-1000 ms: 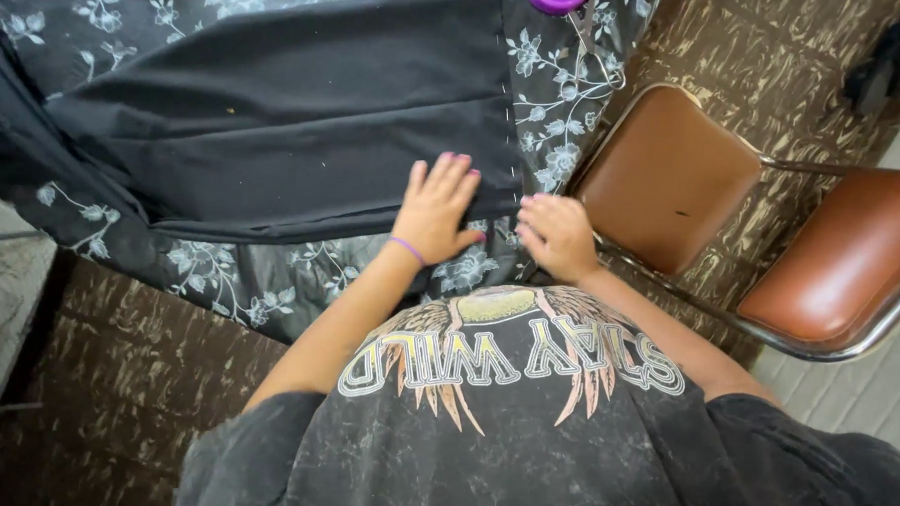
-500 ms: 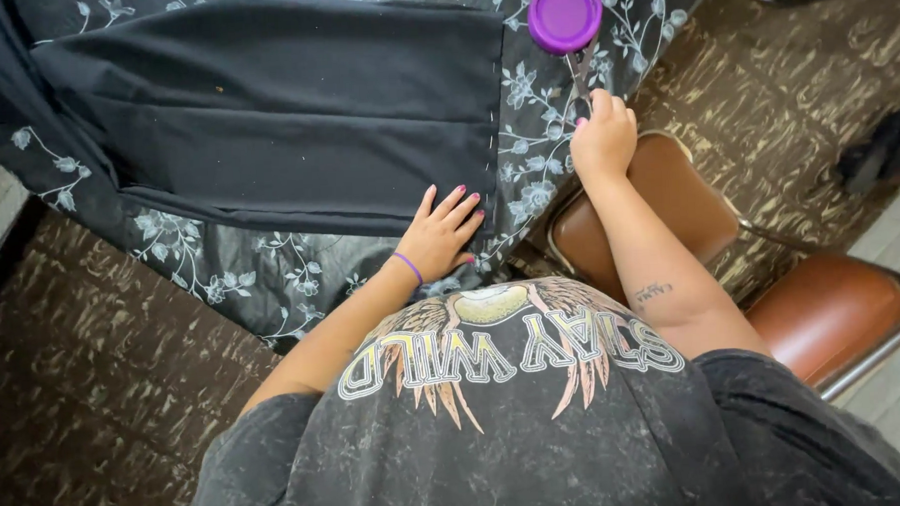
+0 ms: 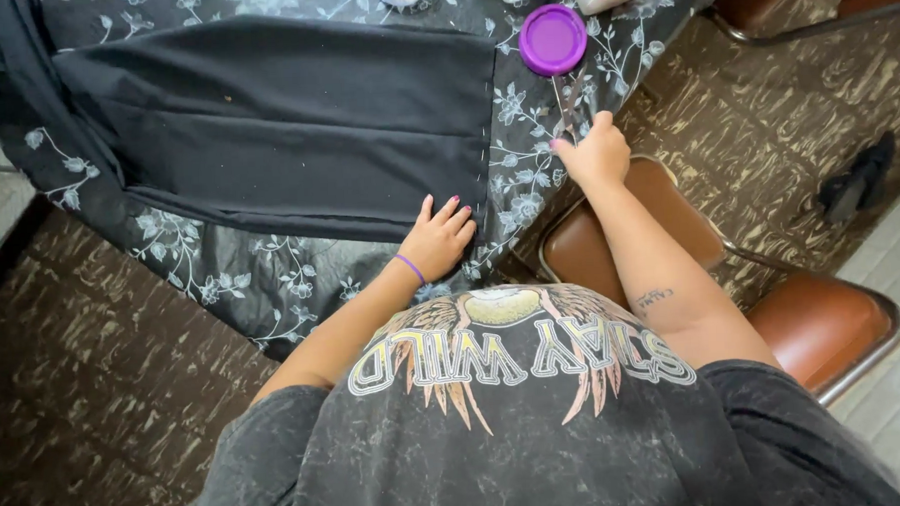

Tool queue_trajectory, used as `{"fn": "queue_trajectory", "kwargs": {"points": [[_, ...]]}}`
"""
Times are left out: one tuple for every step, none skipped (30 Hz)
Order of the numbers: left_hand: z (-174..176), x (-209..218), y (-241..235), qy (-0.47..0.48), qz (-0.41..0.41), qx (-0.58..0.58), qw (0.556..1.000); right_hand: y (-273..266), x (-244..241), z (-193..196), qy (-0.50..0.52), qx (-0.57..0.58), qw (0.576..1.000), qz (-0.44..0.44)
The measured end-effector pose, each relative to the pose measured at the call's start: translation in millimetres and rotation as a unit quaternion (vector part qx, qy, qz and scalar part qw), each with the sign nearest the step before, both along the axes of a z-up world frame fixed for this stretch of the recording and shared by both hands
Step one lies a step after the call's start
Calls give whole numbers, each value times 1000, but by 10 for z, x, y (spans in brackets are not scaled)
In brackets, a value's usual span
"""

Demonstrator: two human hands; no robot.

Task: The person uses scissors to cut a piece of black fabric laid out on a table. They trim the edges of the fabric, occasionally lifting and adjusting the material to continue cutting along the desired lines.

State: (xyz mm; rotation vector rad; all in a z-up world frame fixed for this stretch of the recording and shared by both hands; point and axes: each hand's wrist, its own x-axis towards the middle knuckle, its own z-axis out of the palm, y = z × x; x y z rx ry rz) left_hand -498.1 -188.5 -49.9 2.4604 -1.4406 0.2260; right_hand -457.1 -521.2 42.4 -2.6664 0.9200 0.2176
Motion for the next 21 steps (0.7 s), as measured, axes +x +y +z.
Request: {"fn": "queue_trajectory", "kwargs": {"points": [[-37, 2, -15, 3, -3, 0, 1000, 25, -14, -45, 3, 0, 1000, -3], [-79, 5, -28, -19, 1, -16, 1000, 52, -28, -94, 3, -4, 1000, -5], [-120, 27, -31, -42, 5, -31, 999, 89, -22, -144, 1, -8, 1000, -8], [-135, 13, -41, -41, 2, -31, 999, 107, -74, -174, 3, -7, 1000, -10], [-149, 16, -46, -54, 6, -42, 998, 130, -124, -203, 11, -8, 1000, 1], [-161, 19, -53, -67, 9, -53, 996, 152, -175, -229, 19, -8, 1000, 13], [-138, 20, -44, -67, 2, -54, 996, 106, -242, -337, 19, -8, 1000, 7], [-116, 22, -35, -65, 3, -62, 996, 61, -310, -446, 17, 31, 999, -34], [-97, 17, -32, -63, 4, -71, 995, 13, -379, -554, 15, 70, 995, -73], [-121, 21, -20, -62, -1, -72, 995, 31, -475, -595, 15, 69, 994, -79], [-143, 27, -6, -57, 2, -88, 995, 51, -569, -635, -59, 215, 965, -136], [-164, 35, 7, -51, 4, -103, 993, 73, -662, -674, -133, 354, 906, -189], [-187, 42, 22, -51, 0, -105, 993, 240, -804, -382, -135, 353, 906, -193], [-211, 52, 34, -44, 1, -119, 992, 408, -942, -91, -138, 434, 865, -211], [-236, 67, 34, -38, 3, -134, 990, 567, -1069, 199, -141, 511, 817, -227], [-248, 89, 36, -38, -1, -136, 990, 644, -1218, 207, -143, 510, 817, -230], [-259, 103, 43, -23, -3, -151, 988, 727, -1370, 215, -154, 542, 799, -211], [-271, 119, 46, -8, -6, -166, 986, 808, -1519, 223, -165, 573, 779, -192], [-250, 127, 53, -7, -8, -167, 986, 948, -1626, 194, -166, 572, 779, -194], [-230, 137, 57, 2, -6, -171, 985, 1087, -1731, 165, -151, 571, 784, -192], [-208, 141, 59, 11, -5, -175, 985, 1224, -1839, 138, -135, 569, 788, -190]]}}
